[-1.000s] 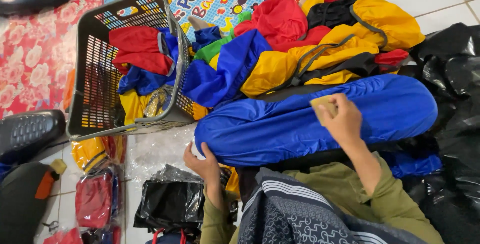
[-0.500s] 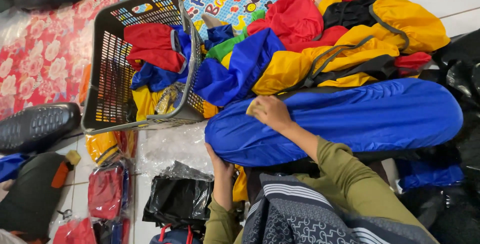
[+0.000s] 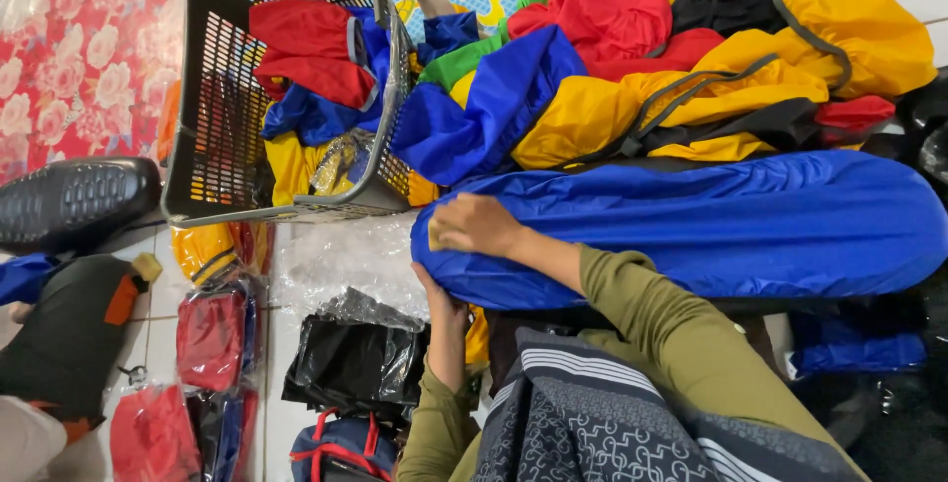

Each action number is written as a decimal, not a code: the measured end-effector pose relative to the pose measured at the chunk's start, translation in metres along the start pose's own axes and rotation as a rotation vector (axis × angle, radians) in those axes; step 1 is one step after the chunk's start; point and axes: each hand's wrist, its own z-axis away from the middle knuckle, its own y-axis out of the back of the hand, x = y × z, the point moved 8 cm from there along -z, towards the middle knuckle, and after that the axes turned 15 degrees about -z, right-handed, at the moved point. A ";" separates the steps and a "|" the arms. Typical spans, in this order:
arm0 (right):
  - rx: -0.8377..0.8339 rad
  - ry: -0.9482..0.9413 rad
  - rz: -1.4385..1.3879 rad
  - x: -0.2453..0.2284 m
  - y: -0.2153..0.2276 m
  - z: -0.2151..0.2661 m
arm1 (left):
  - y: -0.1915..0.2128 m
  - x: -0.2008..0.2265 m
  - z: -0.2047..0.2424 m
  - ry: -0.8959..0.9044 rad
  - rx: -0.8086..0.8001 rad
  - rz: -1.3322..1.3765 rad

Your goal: Trimming excess material from a motorcycle seat cover with scissors and fitting it onto a seat base.

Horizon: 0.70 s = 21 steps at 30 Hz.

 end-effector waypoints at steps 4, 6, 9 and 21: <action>0.292 -0.243 0.199 0.006 0.033 -0.005 | 0.010 -0.012 -0.007 0.018 -0.036 0.074; 0.342 -0.315 0.048 -0.021 0.033 0.006 | 0.010 -0.012 -0.014 0.028 -0.060 0.095; 0.099 -0.174 -0.148 -0.060 -0.004 0.031 | 0.017 -0.017 -0.024 0.067 -0.086 0.143; 0.508 -0.931 0.494 0.004 0.197 0.235 | 0.021 0.018 -0.061 0.293 -0.143 -0.194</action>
